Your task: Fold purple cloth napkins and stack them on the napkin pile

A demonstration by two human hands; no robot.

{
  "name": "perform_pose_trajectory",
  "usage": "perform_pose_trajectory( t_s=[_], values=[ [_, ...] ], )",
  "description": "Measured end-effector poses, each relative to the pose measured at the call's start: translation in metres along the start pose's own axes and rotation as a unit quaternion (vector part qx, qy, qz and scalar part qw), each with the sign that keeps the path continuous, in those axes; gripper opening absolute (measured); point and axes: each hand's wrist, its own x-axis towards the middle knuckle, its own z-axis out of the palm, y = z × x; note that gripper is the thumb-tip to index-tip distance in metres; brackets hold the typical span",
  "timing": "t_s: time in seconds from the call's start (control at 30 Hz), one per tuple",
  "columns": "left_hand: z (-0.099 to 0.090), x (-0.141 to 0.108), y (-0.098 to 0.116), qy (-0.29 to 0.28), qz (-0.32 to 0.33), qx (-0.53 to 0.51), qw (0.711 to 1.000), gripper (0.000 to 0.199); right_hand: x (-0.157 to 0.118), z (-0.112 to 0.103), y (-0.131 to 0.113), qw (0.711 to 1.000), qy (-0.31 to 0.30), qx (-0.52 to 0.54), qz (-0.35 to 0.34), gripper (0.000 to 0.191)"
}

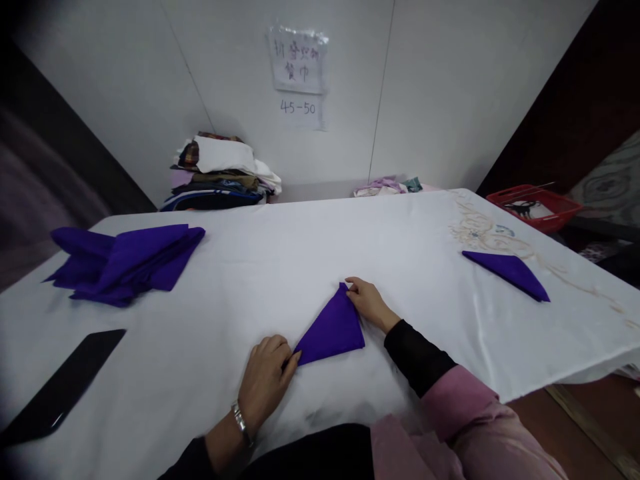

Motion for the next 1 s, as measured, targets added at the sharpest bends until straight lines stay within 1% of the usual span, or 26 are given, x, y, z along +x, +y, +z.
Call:
perform_pose_trajectory(
  t_s=[0.13,0.5,0.6,0.73,0.93,1.0],
  values=[
    [-0.001,0.001,0.0,-0.003,-0.008,-0.011,1.0,0.023,0.001,0.003,0.004,1.0,0.008,-0.018,-0.008,0.035],
    [0.0,0.002,-0.001,-0.002,-0.009,-0.017,1.0,0.023,0.002,0.008,-0.001,0.998,0.014,-0.06,0.0,0.039],
    [0.0,0.002,-0.001,0.004,-0.007,-0.014,1.0,0.022,0.003,0.009,-0.002,0.995,0.018,-0.093,0.004,0.039],
    [0.0,0.002,-0.001,0.009,-0.009,-0.012,1.0,0.021,0.005,0.01,-0.005,0.991,0.022,-0.133,0.024,0.035],
    [0.0,0.002,-0.003,0.015,-0.013,-0.021,1.0,0.019,0.012,0.01,-0.007,0.985,0.035,-0.161,0.042,0.023],
    [0.001,0.002,-0.003,0.017,-0.015,-0.033,0.999,0.016,0.012,0.011,-0.007,0.984,0.037,-0.17,0.043,0.021]
  ],
)
